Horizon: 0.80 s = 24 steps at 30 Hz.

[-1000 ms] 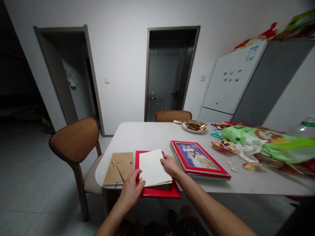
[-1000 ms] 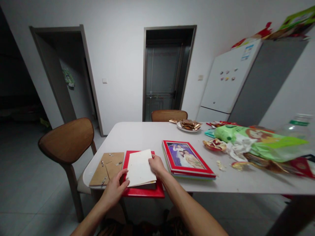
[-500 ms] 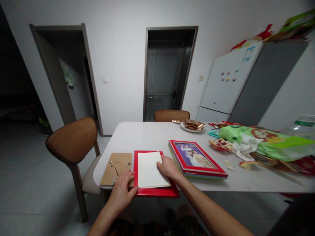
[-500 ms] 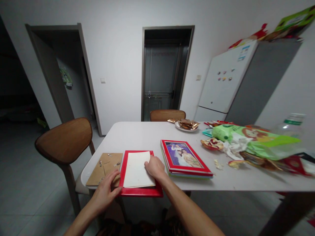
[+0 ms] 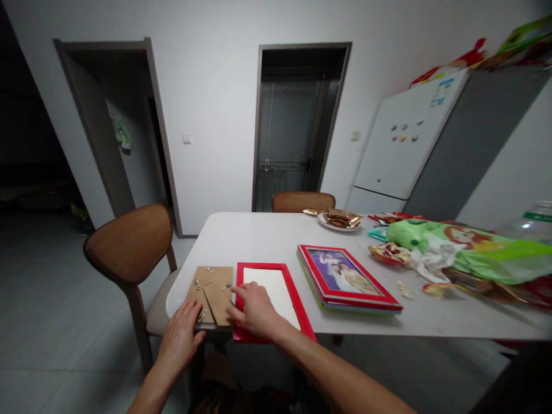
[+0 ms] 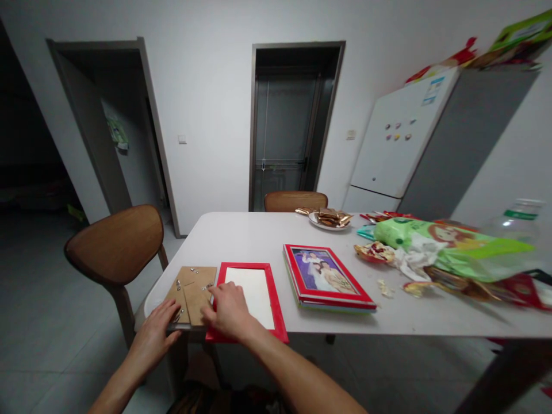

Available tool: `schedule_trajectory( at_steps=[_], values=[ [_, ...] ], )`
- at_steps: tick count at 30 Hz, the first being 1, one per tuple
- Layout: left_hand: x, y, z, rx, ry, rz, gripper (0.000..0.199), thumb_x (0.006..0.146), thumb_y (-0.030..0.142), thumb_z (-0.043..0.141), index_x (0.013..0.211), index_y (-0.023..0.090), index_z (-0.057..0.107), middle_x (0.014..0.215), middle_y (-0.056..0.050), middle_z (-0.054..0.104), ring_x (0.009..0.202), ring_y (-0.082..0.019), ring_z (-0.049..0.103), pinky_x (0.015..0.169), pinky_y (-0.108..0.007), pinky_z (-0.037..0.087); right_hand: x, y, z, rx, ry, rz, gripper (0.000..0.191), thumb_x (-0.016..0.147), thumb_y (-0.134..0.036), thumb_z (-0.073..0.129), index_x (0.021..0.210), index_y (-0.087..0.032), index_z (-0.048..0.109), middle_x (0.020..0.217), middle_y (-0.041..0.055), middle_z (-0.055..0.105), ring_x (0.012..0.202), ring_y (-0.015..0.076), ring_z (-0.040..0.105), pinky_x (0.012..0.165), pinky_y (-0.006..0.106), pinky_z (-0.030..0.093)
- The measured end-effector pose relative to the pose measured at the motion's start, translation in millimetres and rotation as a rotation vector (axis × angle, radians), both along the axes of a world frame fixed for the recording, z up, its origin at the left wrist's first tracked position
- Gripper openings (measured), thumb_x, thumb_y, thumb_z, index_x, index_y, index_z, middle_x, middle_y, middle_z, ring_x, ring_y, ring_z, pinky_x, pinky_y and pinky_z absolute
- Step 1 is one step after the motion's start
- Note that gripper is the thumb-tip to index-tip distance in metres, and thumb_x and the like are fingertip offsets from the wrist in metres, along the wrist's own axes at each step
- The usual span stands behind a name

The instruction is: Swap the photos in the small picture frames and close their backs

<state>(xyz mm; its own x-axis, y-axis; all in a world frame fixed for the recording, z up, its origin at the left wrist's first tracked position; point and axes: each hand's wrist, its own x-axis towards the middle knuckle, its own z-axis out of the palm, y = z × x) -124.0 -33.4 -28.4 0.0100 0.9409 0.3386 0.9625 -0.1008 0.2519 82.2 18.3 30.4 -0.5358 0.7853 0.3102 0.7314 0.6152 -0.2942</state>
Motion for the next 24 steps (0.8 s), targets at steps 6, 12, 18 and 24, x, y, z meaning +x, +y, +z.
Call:
schedule_trajectory(
  at_steps=[6,12,18,24],
  values=[
    [-11.5,2.3,1.3,0.047,-0.121,-0.037,0.042,0.061,0.018,0.056,0.103,0.016,0.052,0.117,-0.01,0.052,0.111,-0.024,0.045,0.095,-0.04,0.034,-36.8,-14.6,-4.6,-0.026,-0.033,0.025,0.041,0.064,-0.044,0.054,0.098,-0.02,0.054,0.09,0.0088,0.054,0.089,0.0244,0.042,0.075,0.038,0.031],
    [7.9,0.6,30.3,0.141,-0.215,-0.061,0.039,0.066,0.022,0.055,0.104,0.014,0.052,0.121,-0.013,0.048,0.114,-0.022,0.041,0.097,-0.038,0.033,-13.7,-16.7,14.0,0.039,0.239,0.066,0.04,0.064,-0.027,0.053,0.103,-0.022,0.052,0.094,0.0055,0.051,0.088,0.0202,0.04,0.076,0.033,0.033],
    [64.3,3.0,50.6,0.112,-0.291,-0.194,0.039,0.064,0.015,0.057,0.103,0.016,0.053,0.121,-0.011,0.049,0.114,-0.022,0.042,0.096,-0.039,0.035,45.3,-18.8,20.3,0.028,0.297,0.02,0.04,0.064,-0.021,0.052,0.103,-0.019,0.055,0.098,0.0073,0.051,0.094,0.02,0.041,0.083,0.033,0.034],
    [107.0,5.0,40.7,-0.001,-0.333,-0.353,0.037,0.064,0.017,0.06,0.101,0.014,0.055,0.118,-0.014,0.051,0.112,-0.023,0.044,0.095,-0.04,0.036,98.0,-23.3,2.8,-0.04,0.212,-0.101,0.037,0.064,-0.023,0.051,0.1,-0.017,0.06,0.1,0.0091,0.055,0.094,0.0218,0.045,0.085,0.036,0.035]
  ],
)
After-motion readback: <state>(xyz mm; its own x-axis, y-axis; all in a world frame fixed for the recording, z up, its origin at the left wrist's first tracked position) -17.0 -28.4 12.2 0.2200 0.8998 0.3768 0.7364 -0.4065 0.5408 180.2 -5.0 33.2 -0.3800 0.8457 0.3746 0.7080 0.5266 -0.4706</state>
